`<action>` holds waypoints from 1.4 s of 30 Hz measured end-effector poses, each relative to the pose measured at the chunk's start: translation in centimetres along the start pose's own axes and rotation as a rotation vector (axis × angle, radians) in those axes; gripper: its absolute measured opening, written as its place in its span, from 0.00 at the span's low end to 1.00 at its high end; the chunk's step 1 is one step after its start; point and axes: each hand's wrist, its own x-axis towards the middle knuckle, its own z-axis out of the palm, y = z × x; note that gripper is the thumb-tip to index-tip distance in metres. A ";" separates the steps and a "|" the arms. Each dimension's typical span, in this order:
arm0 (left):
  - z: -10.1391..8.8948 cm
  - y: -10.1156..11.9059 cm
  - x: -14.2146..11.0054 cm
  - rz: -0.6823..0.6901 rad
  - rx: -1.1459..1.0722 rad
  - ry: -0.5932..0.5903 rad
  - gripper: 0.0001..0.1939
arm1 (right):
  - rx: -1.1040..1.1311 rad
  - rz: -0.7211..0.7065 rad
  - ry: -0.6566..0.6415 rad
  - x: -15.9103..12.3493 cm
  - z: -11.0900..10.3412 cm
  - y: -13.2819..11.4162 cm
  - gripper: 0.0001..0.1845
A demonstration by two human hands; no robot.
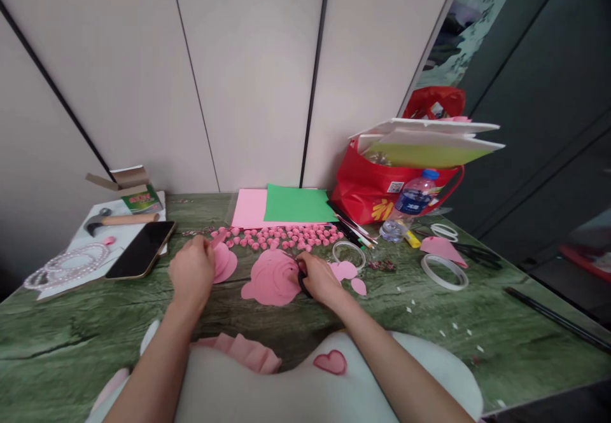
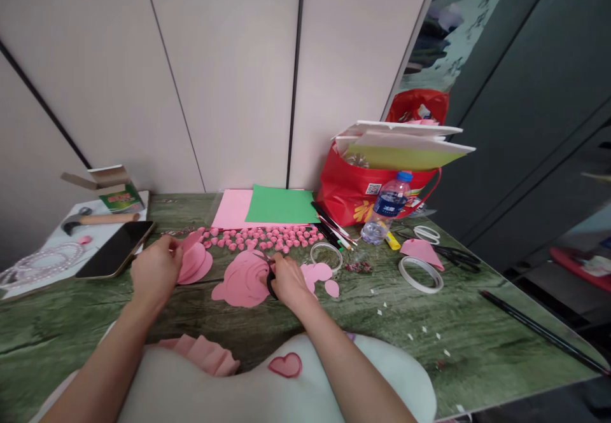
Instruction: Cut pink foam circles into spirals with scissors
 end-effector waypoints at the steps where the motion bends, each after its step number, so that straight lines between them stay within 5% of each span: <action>1: 0.2 0.1 0.0 0.013 -0.088 0.040 0.11 | 0.017 -0.017 -0.013 0.0 0.1 0.0 0.16; 5: 0.9 1.3 -0.3 -0.088 -0.682 0.010 0.08 | 0.259 -0.092 -0.003 0.0 0.4 -0.6 0.15; 8: 1.0 3.2 -1.6 -0.243 -1.285 -0.254 0.10 | 0.653 -0.090 0.056 0.1 0.4 -1.2 0.17; 11: 0.8 5.0 -3.0 -0.334 -1.574 -0.537 0.12 | 0.999 0.009 0.027 0.2 0.3 -1.6 0.23; 15: 0.6 5.7 -3.9 -0.324 -1.537 -0.663 0.12 | 1.171 0.113 0.038 0.2 0.0 -1.9 0.21; 21: 0.5 5.4 -4.1 -0.135 -1.310 -0.899 0.12 | 1.096 0.077 0.182 0.3 -0.4 -1.7 0.19; 29: 0.2 5.7 -4.2 -0.149 -1.307 -0.898 0.12 | 1.049 -0.053 0.057 0.0 -0.5 -2.0 0.17; 37: 0.2 5.4 -3.3 -0.234 -1.468 -0.507 0.12 | 1.045 -0.114 -0.148 -0.7 -0.8 -3.3 0.18; 42: 0.1 5.5 -3.1 -0.367 -1.628 -0.408 0.13 | 1.079 -0.112 -0.326 -1.1 -0.2 -3.2 0.21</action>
